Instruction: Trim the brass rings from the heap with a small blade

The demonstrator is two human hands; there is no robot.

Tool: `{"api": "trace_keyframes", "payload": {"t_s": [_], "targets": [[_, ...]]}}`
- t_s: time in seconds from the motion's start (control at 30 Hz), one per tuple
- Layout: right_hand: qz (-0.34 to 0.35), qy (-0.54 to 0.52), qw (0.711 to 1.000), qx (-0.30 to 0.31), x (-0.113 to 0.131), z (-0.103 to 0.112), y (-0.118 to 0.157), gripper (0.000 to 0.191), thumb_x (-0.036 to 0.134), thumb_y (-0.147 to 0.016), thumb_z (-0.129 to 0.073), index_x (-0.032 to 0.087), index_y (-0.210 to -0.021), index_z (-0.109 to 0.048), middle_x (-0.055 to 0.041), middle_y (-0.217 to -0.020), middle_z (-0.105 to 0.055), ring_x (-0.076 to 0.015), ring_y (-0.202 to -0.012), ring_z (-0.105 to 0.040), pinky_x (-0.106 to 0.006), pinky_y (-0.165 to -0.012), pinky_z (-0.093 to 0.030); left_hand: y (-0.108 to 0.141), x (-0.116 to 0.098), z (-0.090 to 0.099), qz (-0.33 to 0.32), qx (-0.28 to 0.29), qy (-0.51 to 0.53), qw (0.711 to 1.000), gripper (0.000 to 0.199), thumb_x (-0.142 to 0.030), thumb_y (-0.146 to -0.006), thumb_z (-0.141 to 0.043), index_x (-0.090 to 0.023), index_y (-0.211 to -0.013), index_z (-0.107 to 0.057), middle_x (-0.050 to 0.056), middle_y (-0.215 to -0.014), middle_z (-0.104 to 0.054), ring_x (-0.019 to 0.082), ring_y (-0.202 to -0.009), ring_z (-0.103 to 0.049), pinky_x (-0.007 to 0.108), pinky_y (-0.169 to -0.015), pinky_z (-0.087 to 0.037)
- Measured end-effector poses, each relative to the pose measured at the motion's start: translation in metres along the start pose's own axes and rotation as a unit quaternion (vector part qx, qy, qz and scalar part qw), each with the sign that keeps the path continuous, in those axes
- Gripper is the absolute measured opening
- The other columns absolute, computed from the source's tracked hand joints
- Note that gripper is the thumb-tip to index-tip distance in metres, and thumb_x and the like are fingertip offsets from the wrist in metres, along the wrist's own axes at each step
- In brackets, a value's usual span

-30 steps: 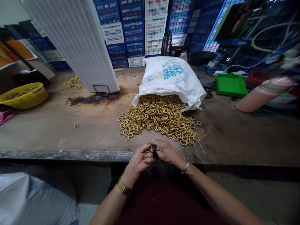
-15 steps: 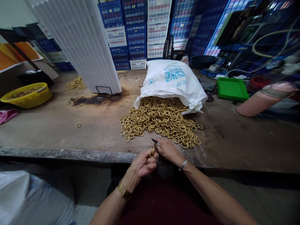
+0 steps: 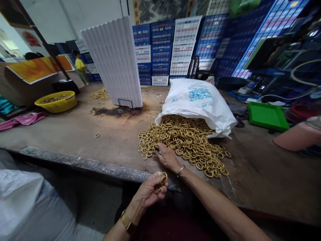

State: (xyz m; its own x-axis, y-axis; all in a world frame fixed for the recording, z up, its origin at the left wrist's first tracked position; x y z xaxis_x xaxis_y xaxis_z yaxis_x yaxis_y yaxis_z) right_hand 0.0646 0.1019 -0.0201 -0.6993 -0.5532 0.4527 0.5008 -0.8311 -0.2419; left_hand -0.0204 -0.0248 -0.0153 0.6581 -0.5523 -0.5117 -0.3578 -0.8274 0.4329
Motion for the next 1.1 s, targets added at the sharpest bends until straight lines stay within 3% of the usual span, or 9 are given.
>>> {"api": "trace_keyframes", "payload": {"t_s": [0.27,0.47,0.63,0.73,0.87,1.1], "targets": [[-0.03,0.039,0.999,0.024,-0.005,0.009,0.003,0.015,0.02,-0.079,-0.043,0.02,-0.088,-0.055,-0.0034,-0.081,-0.063,-0.0138,-0.069,-0.057,-0.022,-0.058,-0.031,-0.003,-0.004,0.006,-0.054,0.045,-0.029,0.997,0.015,-0.022,-0.074,-0.058,-0.017,-0.077,-0.045,-0.001,-0.062,-0.052,0.005,-0.04,-0.043,0.015,-0.035,-0.03],[-0.079,-0.098,0.992,0.009,-0.034,0.023,0.027,0.014,0.025,-0.079,-0.041,0.019,-0.079,-0.055,0.0013,-0.062,-0.055,-0.0102,-0.055,-0.047,-0.02,-0.053,-0.032,-0.011,-0.012,0.0,-0.052,0.04,0.004,0.998,0.015,-0.02,-0.075,-0.055,-0.017,-0.089,-0.05,0.002,-0.069,-0.056,0.009,-0.051,-0.052,0.015,-0.037,-0.033],[-0.201,-0.311,0.929,-0.006,-0.047,0.035,0.047,0.014,0.032,-0.073,-0.046,0.018,-0.074,-0.049,0.0036,-0.057,-0.053,-0.0065,-0.042,-0.036,-0.018,-0.042,-0.03,-0.021,-0.016,-0.006,-0.001,0.042,0.059,0.997,0.022,-0.033,-0.074,-0.055,-0.013,-0.082,-0.054,0.005,-0.07,-0.057,0.014,-0.06,-0.056,0.019,-0.042,-0.038],[-0.238,-0.394,0.888,0.004,-0.044,0.041,0.059,0.022,0.039,-0.073,-0.048,0.018,-0.077,-0.047,0.0021,-0.059,-0.057,-0.0047,-0.036,-0.033,-0.017,-0.036,-0.026,-0.029,-0.013,-0.011,-0.011,-0.011,0.082,0.997,0.027,-0.037,-0.07,-0.061,-0.013,-0.066,-0.049,0.0,-0.058,-0.051,0.01,-0.052,-0.052,0.016,-0.04,-0.034],[-0.232,-0.414,0.88,0.021,-0.036,0.046,0.071,0.024,0.041,-0.073,-0.05,0.018,-0.077,-0.048,0.0035,-0.055,-0.054,-0.0042,-0.035,-0.033,-0.017,-0.035,-0.025,-0.037,-0.006,-0.019,-0.061,-0.071,0.015,0.996,0.03,-0.033,-0.064,-0.068,-0.016,-0.065,-0.043,-0.006,-0.052,-0.045,0.004,-0.04,-0.041,0.013,-0.036,-0.025],[-0.203,-0.398,0.894,0.032,-0.024,0.051,0.078,0.023,0.04,-0.071,-0.052,0.017,-0.072,-0.053,0.0046,-0.052,-0.05,-0.0055,-0.041,-0.038,-0.017,-0.04,-0.031,-0.041,-0.001,-0.031,-0.133,-0.083,-0.147,0.977,0.033,-0.043,-0.067,-0.062,-0.019,-0.084,-0.048,-0.008,-0.052,-0.045,0.002,-0.034,-0.034,0.013,-0.032,-0.019]]}}
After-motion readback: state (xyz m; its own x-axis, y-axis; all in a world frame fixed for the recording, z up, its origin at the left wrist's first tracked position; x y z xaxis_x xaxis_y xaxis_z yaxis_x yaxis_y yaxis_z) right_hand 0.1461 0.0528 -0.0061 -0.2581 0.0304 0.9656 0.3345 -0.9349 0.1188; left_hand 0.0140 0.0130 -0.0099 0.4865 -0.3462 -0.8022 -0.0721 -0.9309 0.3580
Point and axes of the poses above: each hand's wrist, its own y-axis away from the middle knuckle, its own z-axis out of the back of the hand, x = y × z, the point moved 1 cm from there along -y, towards the middle knuckle
